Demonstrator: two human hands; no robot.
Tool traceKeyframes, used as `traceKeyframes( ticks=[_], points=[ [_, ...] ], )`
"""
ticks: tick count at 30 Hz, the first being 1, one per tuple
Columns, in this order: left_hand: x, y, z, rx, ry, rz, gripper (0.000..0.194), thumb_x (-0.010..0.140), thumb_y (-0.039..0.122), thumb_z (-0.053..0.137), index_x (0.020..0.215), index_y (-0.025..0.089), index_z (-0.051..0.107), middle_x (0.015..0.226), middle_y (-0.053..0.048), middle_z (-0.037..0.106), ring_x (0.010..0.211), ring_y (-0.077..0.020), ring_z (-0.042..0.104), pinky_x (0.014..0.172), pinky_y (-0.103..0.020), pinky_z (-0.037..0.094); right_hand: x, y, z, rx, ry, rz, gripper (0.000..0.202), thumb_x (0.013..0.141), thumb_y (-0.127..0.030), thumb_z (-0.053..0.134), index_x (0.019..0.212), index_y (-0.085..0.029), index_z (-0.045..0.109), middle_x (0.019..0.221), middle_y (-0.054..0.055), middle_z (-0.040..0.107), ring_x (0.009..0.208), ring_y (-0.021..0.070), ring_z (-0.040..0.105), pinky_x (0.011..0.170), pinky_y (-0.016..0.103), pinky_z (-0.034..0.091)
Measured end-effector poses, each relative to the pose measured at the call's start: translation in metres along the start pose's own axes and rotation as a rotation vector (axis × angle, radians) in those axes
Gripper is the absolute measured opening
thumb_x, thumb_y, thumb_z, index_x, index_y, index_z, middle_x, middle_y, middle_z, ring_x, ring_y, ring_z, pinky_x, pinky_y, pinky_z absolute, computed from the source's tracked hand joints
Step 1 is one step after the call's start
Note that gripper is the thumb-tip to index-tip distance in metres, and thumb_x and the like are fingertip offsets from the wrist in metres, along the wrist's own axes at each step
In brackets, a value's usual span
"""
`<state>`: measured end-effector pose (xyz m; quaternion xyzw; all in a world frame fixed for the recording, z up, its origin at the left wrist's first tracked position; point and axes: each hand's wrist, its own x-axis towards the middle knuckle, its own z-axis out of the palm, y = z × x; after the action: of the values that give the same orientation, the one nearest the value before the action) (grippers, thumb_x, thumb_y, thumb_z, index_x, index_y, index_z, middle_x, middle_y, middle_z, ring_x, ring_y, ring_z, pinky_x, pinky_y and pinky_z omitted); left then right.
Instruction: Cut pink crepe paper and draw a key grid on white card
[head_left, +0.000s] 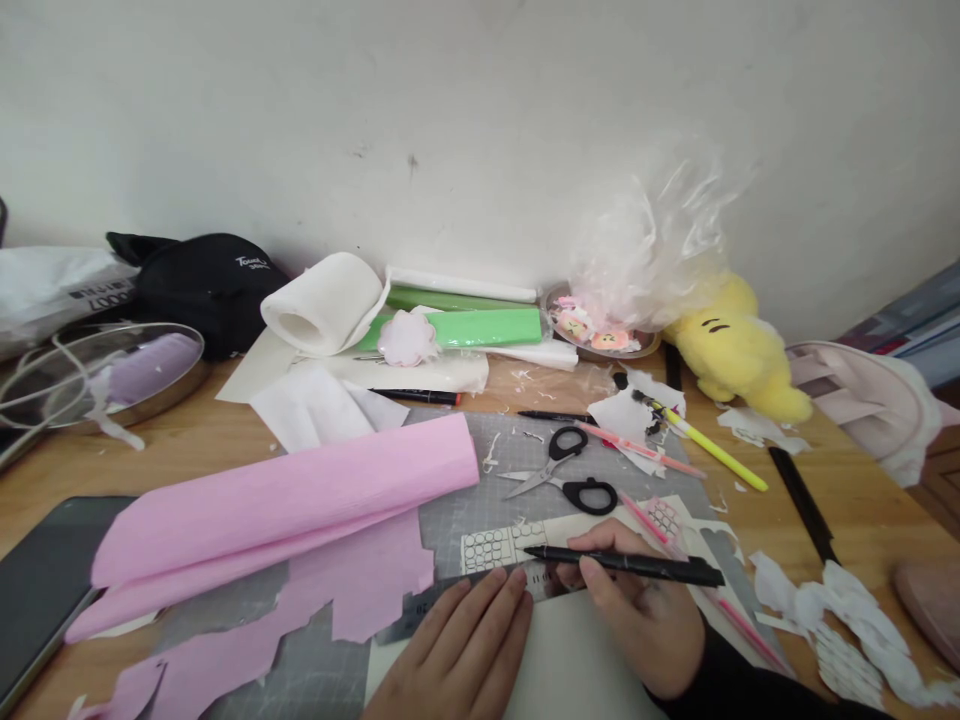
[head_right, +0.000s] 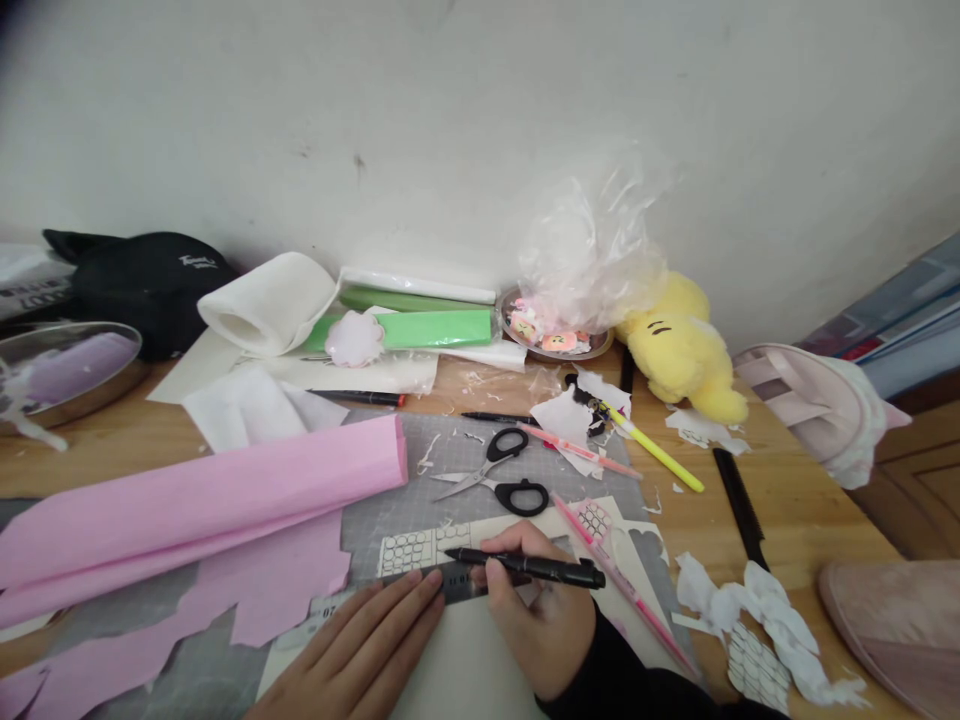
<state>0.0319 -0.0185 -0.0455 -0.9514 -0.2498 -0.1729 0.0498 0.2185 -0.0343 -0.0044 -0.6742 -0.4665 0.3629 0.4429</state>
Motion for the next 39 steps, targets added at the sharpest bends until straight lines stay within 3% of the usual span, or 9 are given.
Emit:
traceKeyframes(
  ticks=[8,21,28,39],
  points=[
    [0.0007,0.0,-0.0009,-0.007,-0.001,-0.003,0.038,0.087,0.03,0.036,0.121,0.016,0.047,0.129,0.0,0.048,0.124,-0.0189,0.027,0.103,-0.031,0.021,-0.0001,-0.0038,0.0016,0.003,0.073,0.031,0.01,0.073,-0.028,0.048,0.073,-0.02,0.054,0.061,0.001,0.065,0.058,0.0139,0.062,0.058,0.025,0.05],
    [0.0026,-0.0017,-0.0019,0.022,0.019,0.023,0.037,0.085,0.022,0.038,0.12,0.017,0.048,0.126,0.0,0.05,0.121,-0.0188,0.032,0.101,-0.031,0.023,0.0009,0.0025,0.0017,-0.004,0.035,0.005,0.014,0.074,-0.031,0.05,0.078,-0.02,0.057,0.065,0.003,0.066,0.06,0.0152,0.064,0.059,0.025,0.051],
    [0.0027,-0.0013,-0.0024,0.016,0.015,0.007,0.036,0.085,0.02,0.037,0.119,0.017,0.048,0.126,0.001,0.05,0.122,-0.0184,0.032,0.1,-0.031,0.024,0.0004,-0.0025,0.0005,0.025,0.133,0.021,0.009,0.073,-0.027,0.049,0.075,-0.02,0.056,0.06,0.001,0.065,0.058,0.0132,0.063,0.058,0.022,0.05],
    [0.001,0.0005,-0.0002,0.013,0.028,-0.002,0.037,0.085,0.021,0.037,0.12,0.017,0.048,0.127,0.0,0.049,0.122,-0.0183,0.031,0.102,-0.031,0.023,0.0017,0.0025,-0.0009,-0.044,0.066,0.007,0.013,0.074,-0.029,0.048,0.077,-0.02,0.056,0.064,0.002,0.066,0.06,0.014,0.063,0.058,0.024,0.05]
  ],
)
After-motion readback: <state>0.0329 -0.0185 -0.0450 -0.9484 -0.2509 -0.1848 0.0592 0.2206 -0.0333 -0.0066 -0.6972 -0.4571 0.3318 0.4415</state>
